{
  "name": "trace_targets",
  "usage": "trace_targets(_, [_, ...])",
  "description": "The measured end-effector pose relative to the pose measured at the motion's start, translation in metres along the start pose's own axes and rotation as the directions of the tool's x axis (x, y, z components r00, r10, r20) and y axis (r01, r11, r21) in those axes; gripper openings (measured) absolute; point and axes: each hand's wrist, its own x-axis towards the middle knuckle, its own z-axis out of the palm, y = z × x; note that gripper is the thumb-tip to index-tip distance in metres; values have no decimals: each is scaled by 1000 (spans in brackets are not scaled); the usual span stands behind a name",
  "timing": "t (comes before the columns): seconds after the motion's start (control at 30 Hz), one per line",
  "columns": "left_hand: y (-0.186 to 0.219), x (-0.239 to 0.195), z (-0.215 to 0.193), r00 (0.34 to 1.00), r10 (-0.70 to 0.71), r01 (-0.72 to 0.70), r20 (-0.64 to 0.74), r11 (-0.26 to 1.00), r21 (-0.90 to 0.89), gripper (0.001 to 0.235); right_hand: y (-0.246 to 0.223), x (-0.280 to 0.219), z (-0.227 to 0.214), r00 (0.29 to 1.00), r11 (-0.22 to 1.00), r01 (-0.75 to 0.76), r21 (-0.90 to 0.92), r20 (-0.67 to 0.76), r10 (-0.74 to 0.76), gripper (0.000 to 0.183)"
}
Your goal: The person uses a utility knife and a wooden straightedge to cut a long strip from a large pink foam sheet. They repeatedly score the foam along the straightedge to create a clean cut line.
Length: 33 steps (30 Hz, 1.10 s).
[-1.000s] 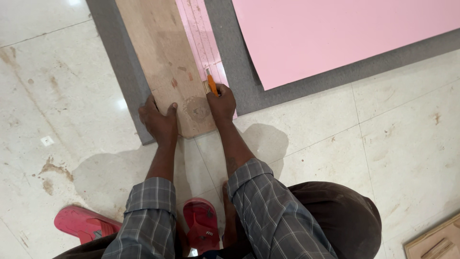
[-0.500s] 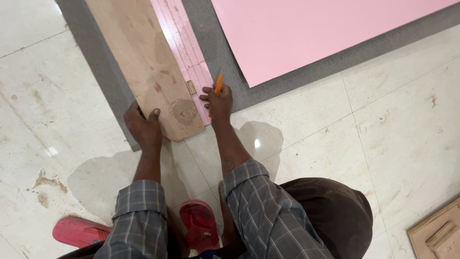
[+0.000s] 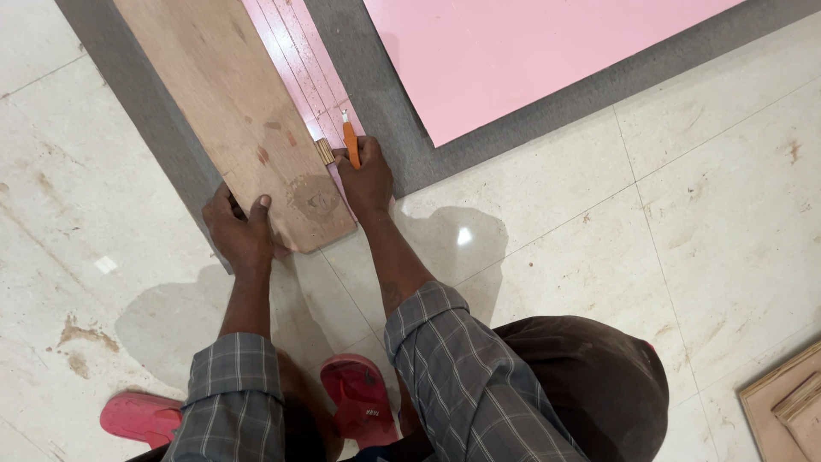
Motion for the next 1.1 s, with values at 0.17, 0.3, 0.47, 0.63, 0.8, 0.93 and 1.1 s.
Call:
trace_targets(0.17, [-4, 1, 3, 999, 39, -40, -10, 999, -23, 56, -3, -1, 2, 1000, 999, 16, 32, -2, -16, 32])
trace_targets(0.3, [-7, 3, 6, 999, 49, -50, -11, 998, -47, 52, -5, -5, 8, 1000, 991, 27, 133, -3, -26, 37])
trace_targets(0.47, [-9, 3, 7, 1000, 18, -17, 13, 997, -77, 49, -9, -4, 7, 995, 933, -93, 348, 8, 96, 37])
trace_targets(0.63, [-11, 3, 7, 999, -19, 21, 31, 998, -62, 52, -14, -2, 2, 988, 914, -154, 374, 43, 149, 41])
trace_targets(0.8, [-13, 4, 8, 1000, 4, -2, 28, 998, -65, 53, -19, -1, 0, 988, 901, -152, 406, 53, 143, 43])
trace_targets(0.93, [-16, 3, 8, 1000, 19, -18, 20, 999, -49, 54, -21, -4, 2, 994, 935, -108, 337, 30, 104, 45])
trace_targets(1.1, [-13, 4, 8, 999, 38, -38, 10, 999, -4, 54, -21, -3, 3, 993, 952, -119, 284, 36, 113, 44])
